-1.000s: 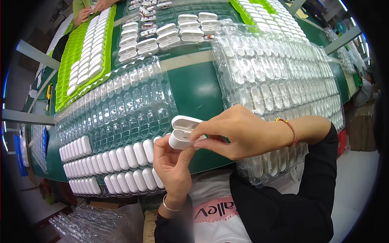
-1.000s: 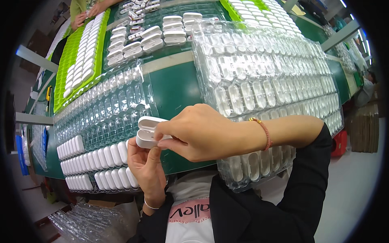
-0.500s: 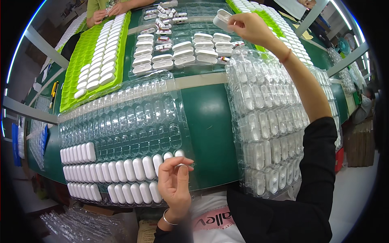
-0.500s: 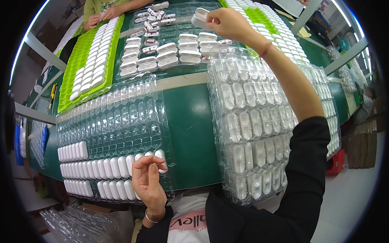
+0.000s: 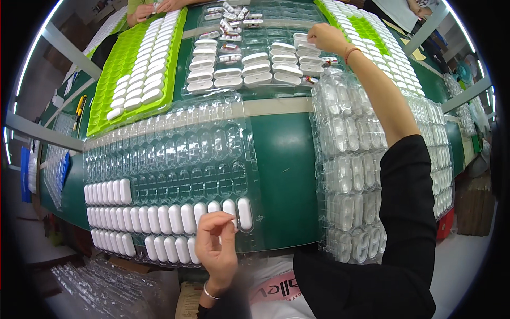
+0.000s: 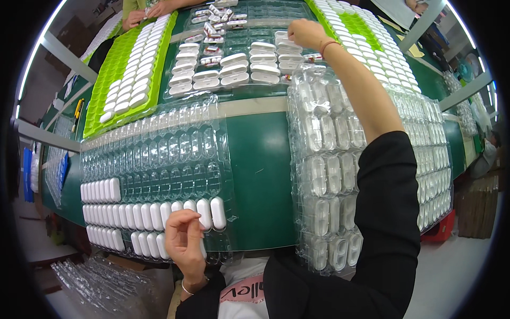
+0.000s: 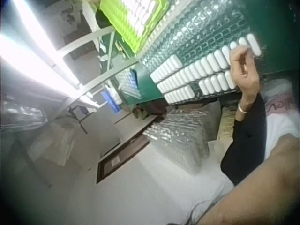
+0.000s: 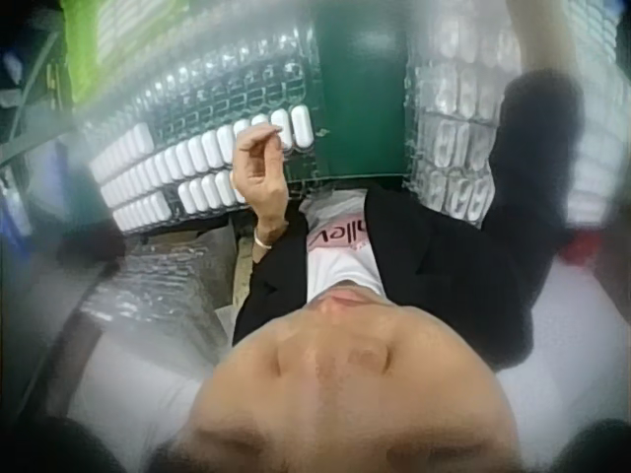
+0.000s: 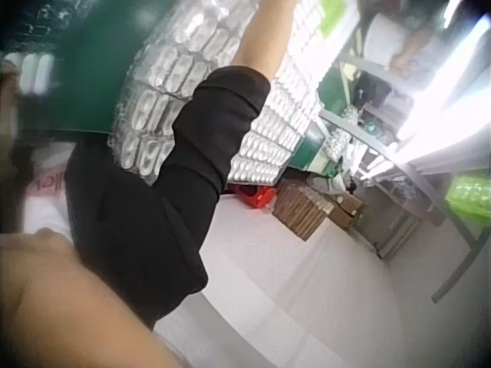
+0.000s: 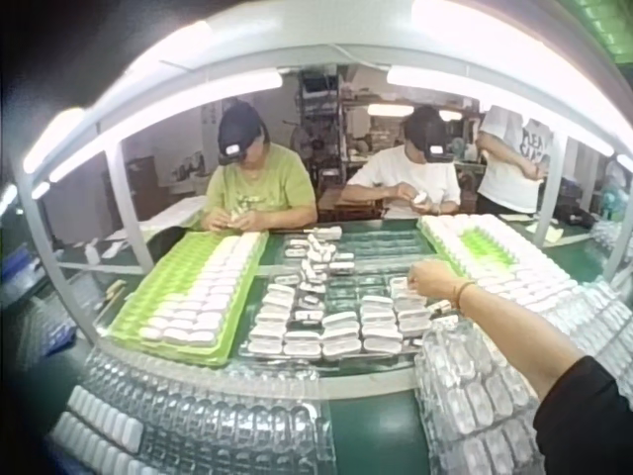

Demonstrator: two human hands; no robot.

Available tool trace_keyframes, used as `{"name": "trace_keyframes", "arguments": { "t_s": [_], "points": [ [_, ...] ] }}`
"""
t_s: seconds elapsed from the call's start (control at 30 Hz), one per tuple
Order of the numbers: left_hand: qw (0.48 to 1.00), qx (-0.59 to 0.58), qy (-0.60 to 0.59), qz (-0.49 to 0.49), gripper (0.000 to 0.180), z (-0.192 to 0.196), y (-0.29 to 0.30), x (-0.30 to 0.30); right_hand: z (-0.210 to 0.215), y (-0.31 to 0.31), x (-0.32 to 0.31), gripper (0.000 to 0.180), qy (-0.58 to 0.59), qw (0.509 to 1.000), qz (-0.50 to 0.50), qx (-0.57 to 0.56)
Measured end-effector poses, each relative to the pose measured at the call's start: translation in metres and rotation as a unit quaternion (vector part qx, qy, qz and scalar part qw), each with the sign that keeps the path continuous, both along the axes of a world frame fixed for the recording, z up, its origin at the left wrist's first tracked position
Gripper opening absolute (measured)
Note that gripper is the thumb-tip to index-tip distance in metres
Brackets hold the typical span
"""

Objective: The person repeatedly picks up white earbud cases and clear plastic lids from a green workbench. They open the cases, place the lids inside, and then close them. The person handles the items one at a time in a repetitive assembly loop.

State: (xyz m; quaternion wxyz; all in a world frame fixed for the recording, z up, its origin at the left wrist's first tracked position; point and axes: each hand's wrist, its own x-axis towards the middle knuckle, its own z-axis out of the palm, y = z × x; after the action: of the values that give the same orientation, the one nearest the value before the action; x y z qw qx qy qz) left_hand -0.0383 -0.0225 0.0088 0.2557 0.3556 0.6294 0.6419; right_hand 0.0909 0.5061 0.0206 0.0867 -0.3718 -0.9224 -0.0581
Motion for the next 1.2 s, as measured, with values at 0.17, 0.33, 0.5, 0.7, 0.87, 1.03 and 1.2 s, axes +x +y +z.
{"name": "trace_keyframes", "arguments": {
  "t_s": [0.17, 0.33, 0.5, 0.7, 0.87, 1.03, 1.2],
  "points": [
    [0.909, -0.107, 0.380, 0.132, 0.016, 0.013, -0.012, -0.066, 0.045, -0.045, 0.031, 0.025, 0.127, 0.988, 0.073, -0.040],
    [0.748, -0.283, 0.548, 0.246, 0.016, 0.008, -0.020, -0.189, 0.081, -0.165, 0.078, 0.021, 0.174, 0.978, 0.076, -0.083],
    [0.749, -0.397, 0.509, 0.152, 0.030, -0.029, -0.032, -0.255, 0.104, -0.251, 0.144, 0.015, 0.173, 0.982, 0.017, -0.070],
    [0.772, -0.254, 0.525, 0.255, 0.037, 0.003, -0.013, -0.199, 0.110, -0.310, 0.251, 0.021, 0.160, 0.950, -0.222, -0.152],
    [0.912, -0.095, 0.388, 0.088, 0.040, 0.028, -0.006, -0.089, 0.093, -0.369, 0.305, 0.019, 0.091, 0.918, -0.317, -0.219],
    [0.933, -0.056, 0.355, 0.027, 0.042, 0.025, -0.007, -0.048, 0.087, -0.413, 0.297, 0.015, 0.130, 0.886, -0.348, -0.278],
    [0.961, -0.020, 0.273, -0.046, 0.044, 0.020, 0.003, -0.017, 0.072, -0.411, 0.310, 0.013, 0.138, 0.922, -0.347, -0.101]
  ]
}}
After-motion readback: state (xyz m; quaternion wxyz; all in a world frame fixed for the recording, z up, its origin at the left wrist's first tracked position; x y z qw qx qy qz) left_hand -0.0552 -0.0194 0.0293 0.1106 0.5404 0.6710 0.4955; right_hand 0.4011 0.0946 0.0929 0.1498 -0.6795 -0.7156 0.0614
